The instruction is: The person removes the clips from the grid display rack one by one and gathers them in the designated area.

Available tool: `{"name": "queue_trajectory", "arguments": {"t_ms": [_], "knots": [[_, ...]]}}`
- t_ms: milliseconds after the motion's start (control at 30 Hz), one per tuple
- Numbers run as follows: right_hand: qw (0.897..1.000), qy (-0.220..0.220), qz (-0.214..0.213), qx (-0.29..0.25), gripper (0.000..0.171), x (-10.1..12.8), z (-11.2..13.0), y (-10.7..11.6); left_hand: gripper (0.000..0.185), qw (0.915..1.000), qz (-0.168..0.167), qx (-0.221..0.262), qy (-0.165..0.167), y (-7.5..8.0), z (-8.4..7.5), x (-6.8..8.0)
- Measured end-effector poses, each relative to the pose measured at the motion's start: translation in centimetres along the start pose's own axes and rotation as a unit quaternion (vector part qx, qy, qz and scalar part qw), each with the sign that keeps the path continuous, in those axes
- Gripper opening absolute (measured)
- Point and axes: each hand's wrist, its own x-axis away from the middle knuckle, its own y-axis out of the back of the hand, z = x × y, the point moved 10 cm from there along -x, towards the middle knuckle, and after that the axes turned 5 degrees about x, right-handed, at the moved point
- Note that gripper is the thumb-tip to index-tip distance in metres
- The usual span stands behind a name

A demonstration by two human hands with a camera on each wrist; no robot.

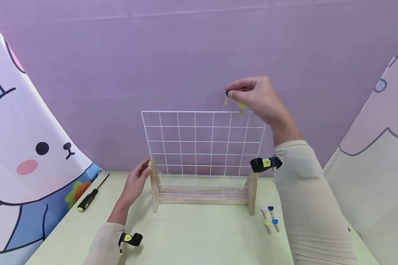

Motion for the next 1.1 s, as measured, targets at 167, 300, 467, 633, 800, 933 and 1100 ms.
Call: {"name": "queue_trajectory", "arguments": {"t_ms": [167,300,467,633,800,933,1100], "knots": [[1.000,0.023,-0.001,-0.006,0.021,0.7,0.3,0.9,0.046,1.0000,-0.001,0.001,-0.004,-0.1,-0.1,0.0],[0.999,0.030,-0.005,0.019,0.020,1.6,0.0,1.9,0.046,1.0000,0.001,0.000,-0.005,-0.2,-0.1,0.0],[0.997,0.027,-0.012,0.078,0.022,3.2,-0.9,3.2,0.045,1.0000,0.003,0.000,-0.003,-0.3,0.0,-0.1],[0.993,0.025,-0.009,0.114,0.025,4.5,-2.0,4.0,0.046,1.0000,0.000,0.002,0.002,-0.2,0.1,-0.2],[0.991,0.019,-0.003,0.135,0.026,5.9,-3.5,4.7,0.046,1.0000,0.000,0.003,0.004,-0.2,0.2,-0.1],[0.989,0.006,-0.005,0.146,0.028,7.1,-5.0,5.3,0.045,1.0000,0.001,0.004,0.002,-0.2,0.2,-0.1],[0.986,-0.009,-0.006,0.167,0.029,8.5,-7.3,5.9,0.045,1.0000,0.000,0.003,-0.002,-0.3,0.0,-0.1]]}}
